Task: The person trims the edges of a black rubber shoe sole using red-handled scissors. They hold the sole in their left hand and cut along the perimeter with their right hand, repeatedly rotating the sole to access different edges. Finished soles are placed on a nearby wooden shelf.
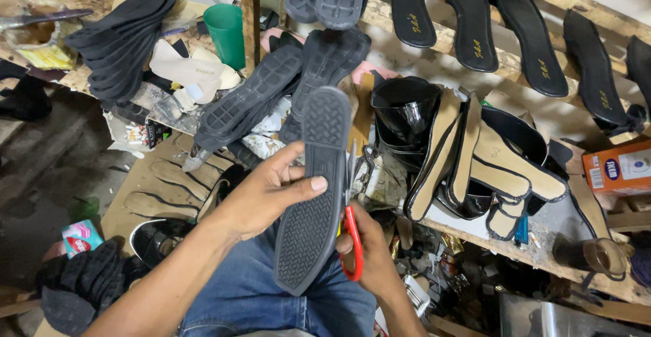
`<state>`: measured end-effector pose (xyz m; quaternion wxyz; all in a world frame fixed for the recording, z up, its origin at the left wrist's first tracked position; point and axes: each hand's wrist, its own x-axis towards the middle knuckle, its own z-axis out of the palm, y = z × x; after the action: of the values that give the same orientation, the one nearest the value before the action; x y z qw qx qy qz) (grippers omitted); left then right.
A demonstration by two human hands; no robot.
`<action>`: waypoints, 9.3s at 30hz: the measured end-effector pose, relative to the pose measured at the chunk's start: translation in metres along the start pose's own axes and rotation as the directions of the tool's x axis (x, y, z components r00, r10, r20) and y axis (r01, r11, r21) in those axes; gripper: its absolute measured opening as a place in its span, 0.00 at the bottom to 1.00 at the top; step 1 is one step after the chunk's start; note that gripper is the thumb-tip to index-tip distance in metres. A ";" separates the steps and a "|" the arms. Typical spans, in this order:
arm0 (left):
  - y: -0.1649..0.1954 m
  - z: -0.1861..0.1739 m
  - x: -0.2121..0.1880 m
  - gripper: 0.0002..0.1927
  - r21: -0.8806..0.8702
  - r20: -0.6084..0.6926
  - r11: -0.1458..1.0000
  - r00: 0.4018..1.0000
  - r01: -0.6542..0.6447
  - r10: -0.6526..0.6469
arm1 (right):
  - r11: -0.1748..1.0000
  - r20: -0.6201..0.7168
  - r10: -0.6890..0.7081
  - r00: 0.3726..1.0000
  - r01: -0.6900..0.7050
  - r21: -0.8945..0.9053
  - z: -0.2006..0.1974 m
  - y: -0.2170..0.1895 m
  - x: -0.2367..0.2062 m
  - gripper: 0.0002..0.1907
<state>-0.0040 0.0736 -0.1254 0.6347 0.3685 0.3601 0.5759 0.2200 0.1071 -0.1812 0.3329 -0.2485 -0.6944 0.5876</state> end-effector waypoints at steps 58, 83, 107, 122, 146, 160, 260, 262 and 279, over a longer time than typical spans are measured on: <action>0.028 -0.003 0.001 0.27 0.368 0.106 0.909 0.980 -0.198 0.170 | 0.982 -0.022 0.021 1.000 -0.025 -0.185 -0.005 -0.038 0.009 0.32; 0.076 -0.003 -0.001 0.27 0.916 0.297 0.203 0.924 -0.347 0.241 | 0.978 0.054 0.067 0.996 -0.055 -0.201 -0.021 -0.034 0.007 0.28; 0.086 -0.009 -0.002 0.29 0.957 0.272 0.081 0.960 -0.277 0.072 | 0.856 0.097 -0.076 0.992 0.115 -0.503 -0.028 -0.033 0.007 0.21; 0.074 -0.023 0.000 0.19 0.756 -0.184 0.633 0.875 -0.166 0.448 | 0.975 -0.027 0.205 0.978 -0.206 -0.078 -0.031 -0.005 0.002 0.16; 0.010 -0.008 0.011 0.35 -0.213 -0.182 0.963 0.975 -0.163 0.125 | 0.974 0.006 0.218 0.976 -0.218 0.065 -0.005 -0.013 0.048 0.34; 0.003 -0.003 0.019 0.40 -0.209 -0.203 0.946 0.957 -0.248 0.206 | 0.998 0.097 0.017 0.995 -0.023 0.059 0.016 -0.009 0.011 0.49; -0.009 0.011 -0.007 0.31 -0.056 -0.103 0.995 0.990 0.087 -0.092 | 0.995 -0.087 0.059 0.995 -0.065 -0.072 -0.009 0.007 0.004 0.25; -0.009 0.010 -0.008 0.31 -0.056 -0.103 0.994 0.990 0.093 -0.099 | 0.990 -0.087 0.029 0.996 -0.040 -0.132 -0.010 0.008 0.004 0.24; -0.036 -0.005 0.001 0.34 0.015 -0.203 0.964 0.945 0.264 -0.255 | 0.994 -0.340 0.104 0.935 -0.092 0.051 0.002 -0.016 0.034 0.27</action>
<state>0.0081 0.0723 -0.1593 0.6580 0.2715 0.4790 0.5137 0.1972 0.1281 -0.1601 0.4229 -0.3756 -0.6025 0.5631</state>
